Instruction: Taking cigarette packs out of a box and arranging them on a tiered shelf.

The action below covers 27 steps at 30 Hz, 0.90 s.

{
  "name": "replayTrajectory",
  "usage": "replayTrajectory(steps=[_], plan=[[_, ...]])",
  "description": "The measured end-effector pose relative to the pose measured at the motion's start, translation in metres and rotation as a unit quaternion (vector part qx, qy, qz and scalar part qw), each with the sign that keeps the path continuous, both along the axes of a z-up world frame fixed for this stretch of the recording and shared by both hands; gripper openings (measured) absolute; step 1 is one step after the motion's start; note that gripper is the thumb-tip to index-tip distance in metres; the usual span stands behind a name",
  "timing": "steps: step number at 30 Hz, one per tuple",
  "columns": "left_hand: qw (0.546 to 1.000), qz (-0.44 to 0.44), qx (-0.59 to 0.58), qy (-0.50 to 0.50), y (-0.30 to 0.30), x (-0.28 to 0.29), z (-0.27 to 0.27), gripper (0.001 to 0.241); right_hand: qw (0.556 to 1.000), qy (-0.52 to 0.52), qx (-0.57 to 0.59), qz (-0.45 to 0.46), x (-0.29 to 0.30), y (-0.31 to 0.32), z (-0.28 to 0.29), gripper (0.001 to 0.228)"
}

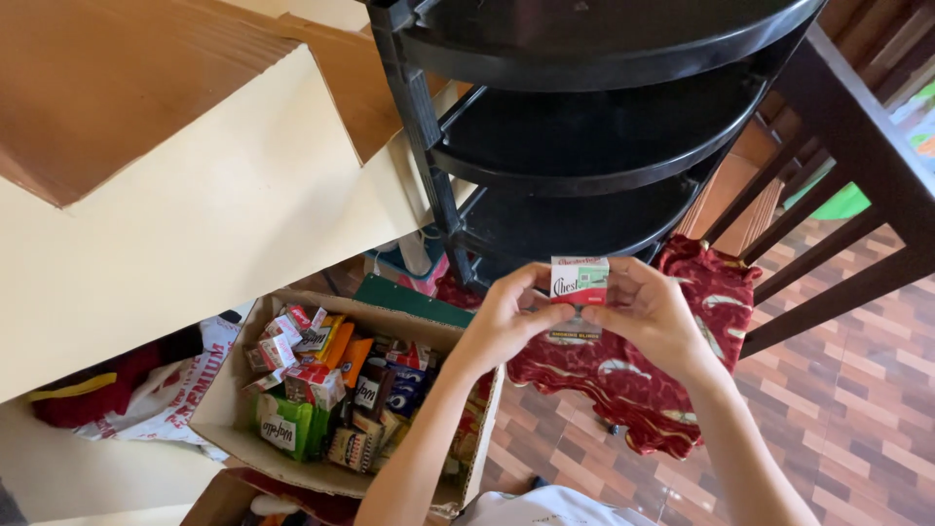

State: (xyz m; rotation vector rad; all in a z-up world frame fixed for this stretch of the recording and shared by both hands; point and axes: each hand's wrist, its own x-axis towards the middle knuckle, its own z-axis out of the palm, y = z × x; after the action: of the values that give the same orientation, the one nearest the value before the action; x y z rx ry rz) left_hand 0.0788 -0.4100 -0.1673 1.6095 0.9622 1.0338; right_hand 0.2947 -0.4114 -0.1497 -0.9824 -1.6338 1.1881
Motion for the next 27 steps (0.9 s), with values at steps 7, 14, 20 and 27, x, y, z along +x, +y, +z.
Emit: replayTrajectory(steps=[7, 14, 20, 27], plan=[[0.996, -0.009, 0.087, -0.005, 0.012, 0.007, 0.045, 0.037, 0.998, -0.016, 0.065, 0.003, 0.014, 0.009, 0.048, 0.05], [0.989, -0.013, 0.147, 0.005, 0.021, 0.009, 0.079, 0.04, 0.992, -0.023, 0.122, 0.022, 0.017, 0.014, 0.085, 0.059], [0.98, -0.018, 0.197, 0.007, 0.031, 0.006, 0.11, 0.064, 0.987, 0.02, 0.149, 0.065, 0.015, 0.026, 0.112, 0.069], [0.962, -0.018, 0.27, 0.022, 0.053, 0.008, 0.154, 0.073, 0.973, -0.033, 0.224, 0.041, 0.017, 0.047, 0.152, 0.06]])
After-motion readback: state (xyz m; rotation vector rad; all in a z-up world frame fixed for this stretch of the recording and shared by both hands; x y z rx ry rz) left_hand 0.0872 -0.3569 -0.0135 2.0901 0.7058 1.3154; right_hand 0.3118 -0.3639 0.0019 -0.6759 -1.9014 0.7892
